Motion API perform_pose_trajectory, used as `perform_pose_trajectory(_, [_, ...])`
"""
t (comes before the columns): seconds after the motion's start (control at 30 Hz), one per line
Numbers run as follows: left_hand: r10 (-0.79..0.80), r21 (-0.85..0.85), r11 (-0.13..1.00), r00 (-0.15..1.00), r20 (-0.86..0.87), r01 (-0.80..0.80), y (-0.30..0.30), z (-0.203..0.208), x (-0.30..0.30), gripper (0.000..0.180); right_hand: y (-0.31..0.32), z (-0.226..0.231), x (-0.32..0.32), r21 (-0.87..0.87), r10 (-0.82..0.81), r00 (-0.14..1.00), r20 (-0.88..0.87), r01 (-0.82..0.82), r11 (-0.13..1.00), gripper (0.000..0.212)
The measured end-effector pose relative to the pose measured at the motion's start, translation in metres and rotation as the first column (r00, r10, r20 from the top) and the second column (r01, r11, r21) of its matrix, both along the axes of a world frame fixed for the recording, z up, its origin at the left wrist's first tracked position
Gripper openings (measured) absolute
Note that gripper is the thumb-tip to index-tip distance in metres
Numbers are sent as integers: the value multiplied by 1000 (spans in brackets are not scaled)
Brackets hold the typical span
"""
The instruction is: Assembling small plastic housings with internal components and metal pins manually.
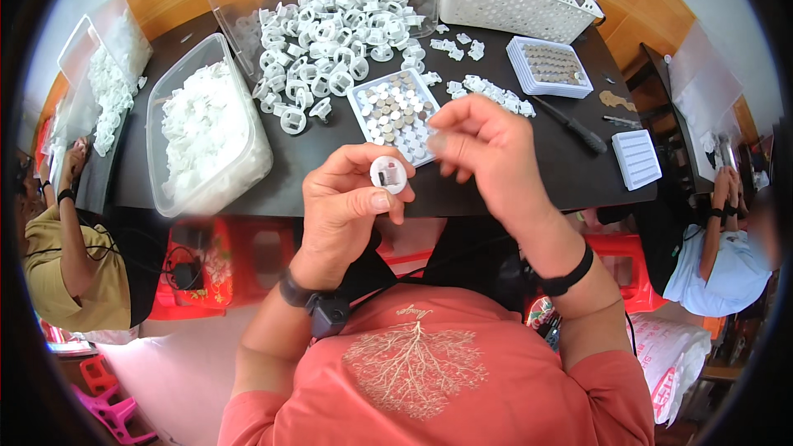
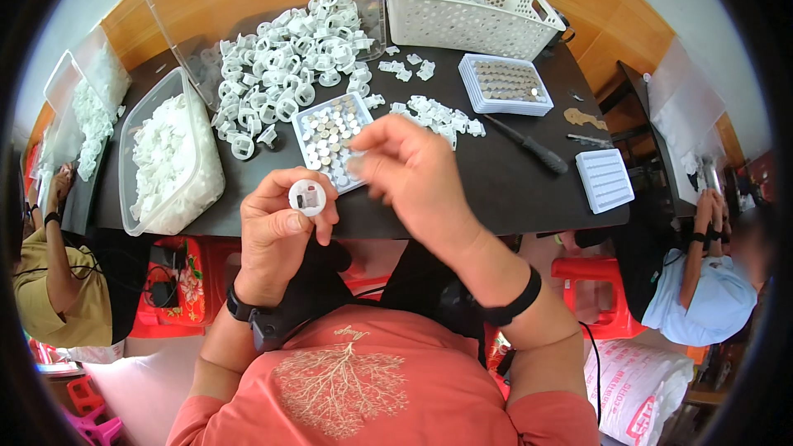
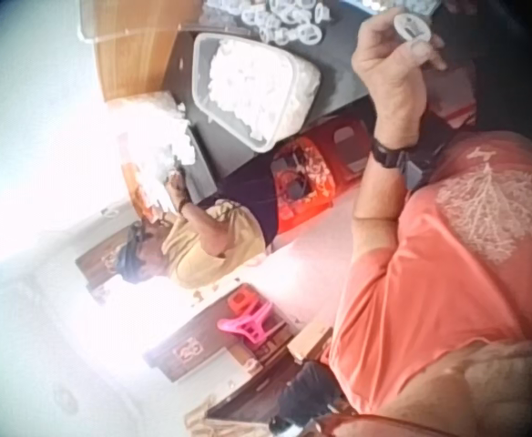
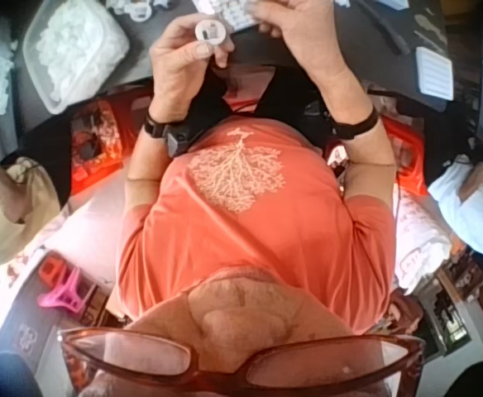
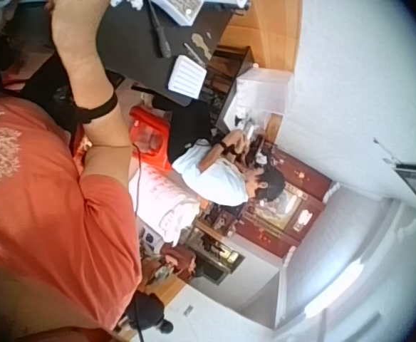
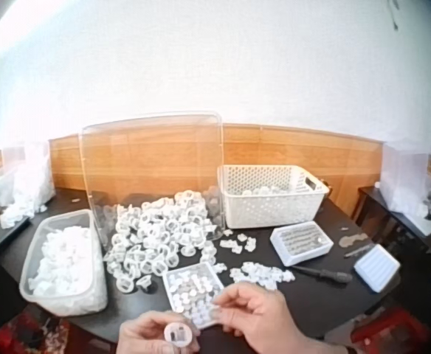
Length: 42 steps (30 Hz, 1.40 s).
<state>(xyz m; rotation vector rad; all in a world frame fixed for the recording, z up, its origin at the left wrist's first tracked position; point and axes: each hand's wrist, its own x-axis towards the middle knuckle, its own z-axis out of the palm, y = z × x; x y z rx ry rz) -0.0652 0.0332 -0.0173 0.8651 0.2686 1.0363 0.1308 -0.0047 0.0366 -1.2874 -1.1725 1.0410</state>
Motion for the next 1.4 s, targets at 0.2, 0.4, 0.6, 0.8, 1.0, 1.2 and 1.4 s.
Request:
perform_pose_trajectory(0.2, [-90,-40,995,995,-43,88,4,3,-6,39,40,-15,35,163,-89,786,612,-15,987,11])
perform_pose_trajectory(0.4, [-118,-26,993,992,-53,117,5,4,-7,39,53,-26,20,375,-260,461,848,-176,910,10])
perform_pose_trajectory(0.6, [-160,-46,986,987,-17,159,10,1,-9,41,54,-27,20,354,-256,350,901,-255,900,9])
perform_pose_trajectory(0.8, [-176,-50,983,983,45,178,12,-2,-9,42,45,-23,16,443,-275,496,823,-259,858,9])
perform_pose_trajectory(1.0, [-192,-79,978,980,52,195,13,-3,-7,42,2,-8,-12,640,-197,849,490,-197,743,17])
perform_pose_trajectory(1.2, [-177,-56,982,984,23,178,9,1,-3,41,-2,-22,-26,776,-300,843,447,-198,599,22])
perform_pose_trajectory(1.4, [-147,0,989,989,-35,147,10,1,-1,38,-1,-28,-23,796,-348,812,469,-218,565,26])
